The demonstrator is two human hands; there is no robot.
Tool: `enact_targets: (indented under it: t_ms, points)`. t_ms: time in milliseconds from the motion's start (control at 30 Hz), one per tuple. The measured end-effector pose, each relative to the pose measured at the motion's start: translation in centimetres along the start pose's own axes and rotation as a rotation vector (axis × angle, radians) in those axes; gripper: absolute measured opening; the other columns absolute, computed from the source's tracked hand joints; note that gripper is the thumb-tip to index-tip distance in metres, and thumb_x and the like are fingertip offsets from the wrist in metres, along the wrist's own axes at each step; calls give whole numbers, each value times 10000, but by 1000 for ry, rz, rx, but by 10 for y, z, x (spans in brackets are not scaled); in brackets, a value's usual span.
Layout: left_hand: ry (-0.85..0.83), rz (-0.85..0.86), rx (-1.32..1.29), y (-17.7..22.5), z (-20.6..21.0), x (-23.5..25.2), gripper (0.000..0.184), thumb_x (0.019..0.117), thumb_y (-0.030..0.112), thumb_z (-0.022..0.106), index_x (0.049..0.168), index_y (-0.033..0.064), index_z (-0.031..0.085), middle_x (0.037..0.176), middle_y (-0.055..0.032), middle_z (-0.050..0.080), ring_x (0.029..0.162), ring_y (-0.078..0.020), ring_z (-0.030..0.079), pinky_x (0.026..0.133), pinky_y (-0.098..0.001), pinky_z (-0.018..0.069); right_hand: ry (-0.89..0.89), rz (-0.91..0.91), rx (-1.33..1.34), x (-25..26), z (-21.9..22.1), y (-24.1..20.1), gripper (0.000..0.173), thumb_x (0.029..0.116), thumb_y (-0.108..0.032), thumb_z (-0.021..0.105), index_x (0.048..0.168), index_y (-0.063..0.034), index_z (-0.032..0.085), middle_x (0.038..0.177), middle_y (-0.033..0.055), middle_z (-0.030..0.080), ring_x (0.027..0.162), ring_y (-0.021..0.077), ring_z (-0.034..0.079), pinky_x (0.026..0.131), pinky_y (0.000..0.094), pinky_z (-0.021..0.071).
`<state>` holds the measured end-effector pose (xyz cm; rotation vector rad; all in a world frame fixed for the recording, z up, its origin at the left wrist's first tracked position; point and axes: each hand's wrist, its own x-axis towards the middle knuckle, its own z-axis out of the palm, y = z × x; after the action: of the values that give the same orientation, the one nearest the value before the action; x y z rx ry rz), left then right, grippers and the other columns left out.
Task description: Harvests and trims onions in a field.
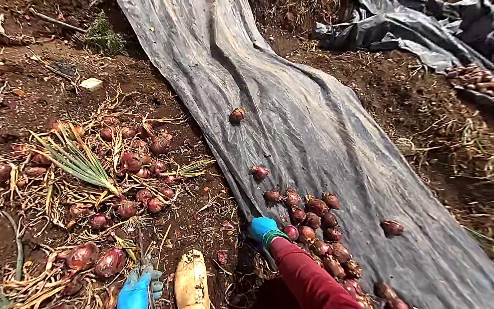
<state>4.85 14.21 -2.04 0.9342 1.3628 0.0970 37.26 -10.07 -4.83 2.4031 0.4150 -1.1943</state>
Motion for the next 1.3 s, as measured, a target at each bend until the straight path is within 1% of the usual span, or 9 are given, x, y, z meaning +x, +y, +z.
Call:
enact_targets:
  t_ms: [300, 667, 767, 833, 900, 1000, 1100, 1167, 1300]
  points:
    - [42, -21, 22, -31, -10, 4, 386, 1073, 281, 573, 1364, 27, 560, 886, -137, 742, 616, -234, 708, 563, -391, 624, 28, -269, -80, -49, 12, 17, 573, 995, -526, 379, 908, -49, 683, 974, 201, 716, 979, 413, 694, 778, 662, 511]
    - [-81, 101, 135, -4, 47, -2, 477, 1011, 210, 672, 1436, 34, 544, 932, -111, 765, 627, -209, 716, 561, -364, 626, -38, -247, -114, -54, 64, -38, 583, 997, -553, 384, 1016, -72, 714, 1063, 197, 732, 1032, 417, 700, 804, 683, 521]
    - [-165, 238, 312, 19, 65, -1, 497, 983, 277, 701, 1420, 75, 581, 1020, -60, 774, 725, -166, 742, 680, -361, 654, -10, -350, 419, -69, 32, -53, 734, 980, -718, 379, 1018, -69, 721, 976, 127, 742, 955, 290, 723, 832, 532, 573]
    - [-244, 361, 623, 33, 75, -5, 577, 970, 390, 673, 1460, 103, 565, 1212, -50, 735, 1011, -141, 734, 941, -376, 612, -52, -592, 1179, -81, 25, -74, 679, 1020, -640, 443, 1216, -25, 654, 1035, 99, 768, 906, 252, 763, 779, 454, 656]
    - [-461, 449, 1062, 54, 80, -19, 812, 928, 571, 652, 1541, 74, 460, 1448, -145, 595, 1327, -267, 589, 1135, -491, 472, -127, -671, 1573, -95, 25, -108, 692, 982, -611, 564, 1294, 6, 589, 1099, 147, 754, 957, 292, 753, 818, 484, 647]
    - [-626, 576, 1344, 106, 74, -10, 624, 924, 601, 642, 1398, 195, 615, 1314, -99, 673, 1241, -289, 629, 1057, -554, 501, -54, -422, 1796, -84, 28, -140, 355, 1002, -287, 655, 1113, 50, 650, 895, 162, 731, 791, 264, 730, 721, 451, 637]
    - [-193, 665, 1431, 159, 40, 52, 295, 1007, 268, 597, 1266, 289, 736, 1248, 18, 727, 1237, -197, 640, 1075, -496, 503, -123, -325, 1934, -76, 39, -127, 276, 1067, -158, 516, 1104, 98, 614, 874, 219, 727, 727, 305, 729, 664, 462, 633]
    - [-4, 757, 1622, 167, 21, 116, 372, 916, 114, 667, 1239, 280, 748, 1264, -13, 723, 1264, -289, 612, 1057, -563, 492, -161, -297, 1913, -78, 50, -105, 273, 1063, -121, 491, 1114, 96, 649, 917, 230, 745, 762, 322, 742, 677, 468, 634]
    - [-63, 532, 1757, 156, 8, 171, 664, 819, 74, 779, 1448, 182, 594, 1389, -156, 623, 1222, -422, 622, 944, -637, 557, -103, -185, 1793, -80, 54, -70, 196, 1009, -87, 506, 1099, 53, 609, 774, 193, 729, 585, 268, 688, 527, 388, 574]
